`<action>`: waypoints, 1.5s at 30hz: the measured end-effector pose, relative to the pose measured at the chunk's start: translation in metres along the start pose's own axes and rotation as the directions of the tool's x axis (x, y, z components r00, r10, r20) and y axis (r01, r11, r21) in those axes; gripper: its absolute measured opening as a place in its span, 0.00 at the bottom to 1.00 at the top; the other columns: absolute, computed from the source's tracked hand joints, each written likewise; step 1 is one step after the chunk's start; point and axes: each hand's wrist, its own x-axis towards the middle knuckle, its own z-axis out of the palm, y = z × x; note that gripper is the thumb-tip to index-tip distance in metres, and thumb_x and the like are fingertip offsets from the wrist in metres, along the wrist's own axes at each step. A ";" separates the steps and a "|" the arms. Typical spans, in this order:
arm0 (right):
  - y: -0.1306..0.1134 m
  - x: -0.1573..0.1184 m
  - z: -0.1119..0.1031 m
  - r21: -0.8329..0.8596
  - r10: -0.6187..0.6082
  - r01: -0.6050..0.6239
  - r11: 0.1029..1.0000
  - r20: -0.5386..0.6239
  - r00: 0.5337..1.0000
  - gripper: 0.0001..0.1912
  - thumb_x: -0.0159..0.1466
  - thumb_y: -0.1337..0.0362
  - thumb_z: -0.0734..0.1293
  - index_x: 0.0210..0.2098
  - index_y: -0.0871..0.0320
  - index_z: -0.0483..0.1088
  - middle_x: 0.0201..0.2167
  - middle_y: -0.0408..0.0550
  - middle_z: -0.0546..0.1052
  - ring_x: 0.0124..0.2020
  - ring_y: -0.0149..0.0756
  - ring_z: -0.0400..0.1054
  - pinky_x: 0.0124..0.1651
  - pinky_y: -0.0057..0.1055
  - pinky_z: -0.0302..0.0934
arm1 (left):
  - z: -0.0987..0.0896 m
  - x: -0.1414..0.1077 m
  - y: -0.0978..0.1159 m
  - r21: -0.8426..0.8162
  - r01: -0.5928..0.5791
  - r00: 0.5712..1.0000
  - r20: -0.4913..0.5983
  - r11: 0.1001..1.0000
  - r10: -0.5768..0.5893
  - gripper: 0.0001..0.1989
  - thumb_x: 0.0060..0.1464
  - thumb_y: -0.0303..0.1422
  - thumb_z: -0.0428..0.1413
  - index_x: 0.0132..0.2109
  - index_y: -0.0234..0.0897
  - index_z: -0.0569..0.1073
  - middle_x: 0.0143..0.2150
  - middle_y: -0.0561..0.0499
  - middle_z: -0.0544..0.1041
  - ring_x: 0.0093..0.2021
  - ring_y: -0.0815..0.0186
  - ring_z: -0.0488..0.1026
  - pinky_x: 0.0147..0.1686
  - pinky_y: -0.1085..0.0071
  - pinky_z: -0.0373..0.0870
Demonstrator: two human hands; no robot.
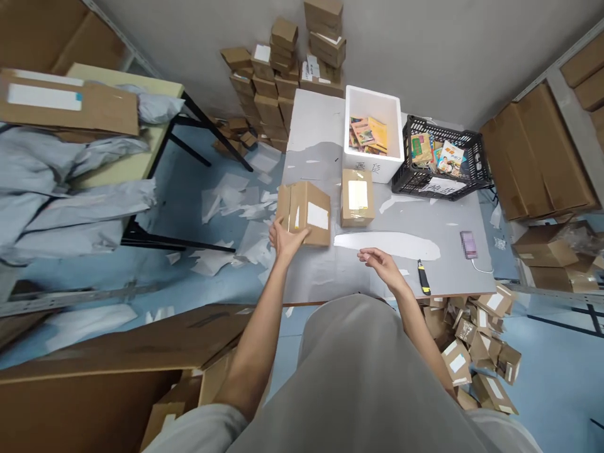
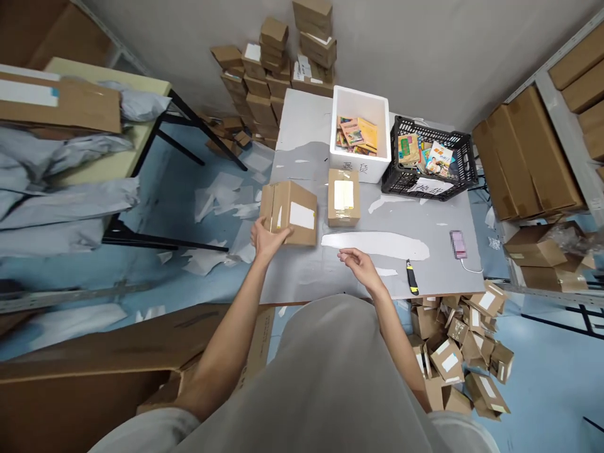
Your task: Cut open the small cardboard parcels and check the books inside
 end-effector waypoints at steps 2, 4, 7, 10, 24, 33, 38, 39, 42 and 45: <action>0.011 0.001 -0.014 -0.001 0.015 -0.015 1.000 0.000 1.000 0.24 0.64 0.40 0.80 0.49 0.50 0.85 0.52 0.53 0.90 0.55 0.49 0.83 0.64 0.49 0.73 | -0.012 -0.041 -0.032 0.008 -0.053 0.998 0.018 0.999 0.053 0.52 0.52 0.44 0.75 0.77 0.43 0.59 0.80 0.32 0.62 0.81 0.40 0.60 0.80 0.44 0.58; 0.024 0.005 -0.028 -0.011 0.025 -0.025 1.000 0.001 1.000 0.25 0.63 0.39 0.79 0.49 0.50 0.84 0.51 0.53 0.90 0.54 0.48 0.83 0.64 0.49 0.73 | -0.023 -0.082 -0.059 0.041 -0.107 0.994 0.035 0.993 0.105 0.56 0.50 0.45 0.75 0.78 0.43 0.57 0.81 0.33 0.61 0.82 0.40 0.59 0.81 0.45 0.57; 0.046 0.013 -0.050 -0.078 0.016 -0.017 0.997 -0.014 1.000 0.26 0.62 0.38 0.79 0.48 0.50 0.84 0.51 0.53 0.89 0.54 0.49 0.83 0.64 0.49 0.73 | -0.028 -0.134 -0.079 0.139 -0.285 0.956 0.119 0.948 0.270 0.60 0.45 0.45 0.76 0.79 0.41 0.58 0.81 0.30 0.59 0.82 0.35 0.57 0.81 0.41 0.54; 0.065 0.021 -0.072 -0.190 0.016 -0.023 0.982 -0.036 0.999 0.30 0.61 0.36 0.78 0.49 0.53 0.83 0.52 0.55 0.88 0.54 0.50 0.82 0.62 0.47 0.75 | -0.013 -0.164 -0.073 0.200 -0.502 0.853 0.278 0.842 0.442 0.59 0.43 0.45 0.77 0.78 0.40 0.61 0.80 0.27 0.59 0.81 0.30 0.58 0.80 0.36 0.54; 0.126 -0.025 -0.166 -0.419 0.208 -0.195 0.887 -0.015 0.978 0.25 0.66 0.36 0.73 0.37 0.52 0.80 0.41 0.52 0.88 0.46 0.49 0.84 0.55 0.43 0.76 | 0.085 -0.175 -0.023 0.103 -0.854 0.438 0.673 0.510 0.596 0.50 0.54 0.26 0.68 0.82 0.45 0.65 0.88 0.35 0.49 0.88 0.34 0.42 0.83 0.30 0.41; 0.155 -0.036 -0.166 -0.310 0.267 -0.248 0.918 0.017 0.964 0.27 0.62 0.45 0.80 0.53 0.56 0.82 0.55 0.58 0.87 0.51 0.48 0.83 0.57 0.43 0.78 | 0.077 -0.185 -0.078 0.134 -0.611 0.728 0.481 0.780 0.488 0.60 0.56 0.35 0.73 0.87 0.39 0.52 0.89 0.31 0.40 0.89 0.33 0.36 0.83 0.31 0.41; 0.171 -0.037 -0.166 -0.277 0.362 -0.350 0.895 -0.007 0.932 0.40 0.55 0.57 0.85 0.65 0.55 0.78 0.64 0.60 0.81 0.45 0.43 0.84 0.53 0.43 0.81 | 0.086 -0.181 -0.127 -0.019 -0.190 0.870 0.459 0.982 0.178 0.75 0.46 0.40 0.78 0.87 0.35 0.40 0.86 0.26 0.54 0.88 0.32 0.43 0.84 0.35 0.45; 0.173 -0.036 -0.164 -0.273 0.368 -0.359 0.892 -0.021 0.930 0.42 0.54 0.59 0.85 0.66 0.55 0.77 0.64 0.60 0.81 0.43 0.42 0.84 0.53 0.44 0.81 | 0.090 -0.181 -0.132 -0.067 -0.112 0.871 0.474 0.991 0.130 0.75 0.46 0.39 0.78 0.87 0.37 0.40 0.85 0.27 0.58 0.87 0.34 0.47 0.84 0.37 0.47; 0.175 -0.034 -0.156 -0.271 0.369 -0.364 0.891 -0.035 0.929 0.41 0.54 0.59 0.84 0.66 0.55 0.77 0.63 0.59 0.82 0.44 0.44 0.84 0.56 0.47 0.81 | 0.102 -0.181 -0.139 -0.168 0.037 0.865 0.500 0.985 0.053 0.72 0.45 0.38 0.76 0.87 0.41 0.43 0.84 0.31 0.62 0.84 0.39 0.58 0.83 0.42 0.55; 0.169 -0.032 -0.147 -0.274 0.316 -0.308 0.911 -0.017 0.949 0.39 0.55 0.56 0.83 0.65 0.56 0.79 0.63 0.59 0.83 0.58 0.54 0.82 0.68 0.53 0.74 | 0.110 -0.186 -0.133 -0.209 0.076 0.867 0.497 0.975 0.039 0.68 0.46 0.35 0.75 0.86 0.39 0.48 0.82 0.31 0.66 0.82 0.41 0.65 0.80 0.45 0.62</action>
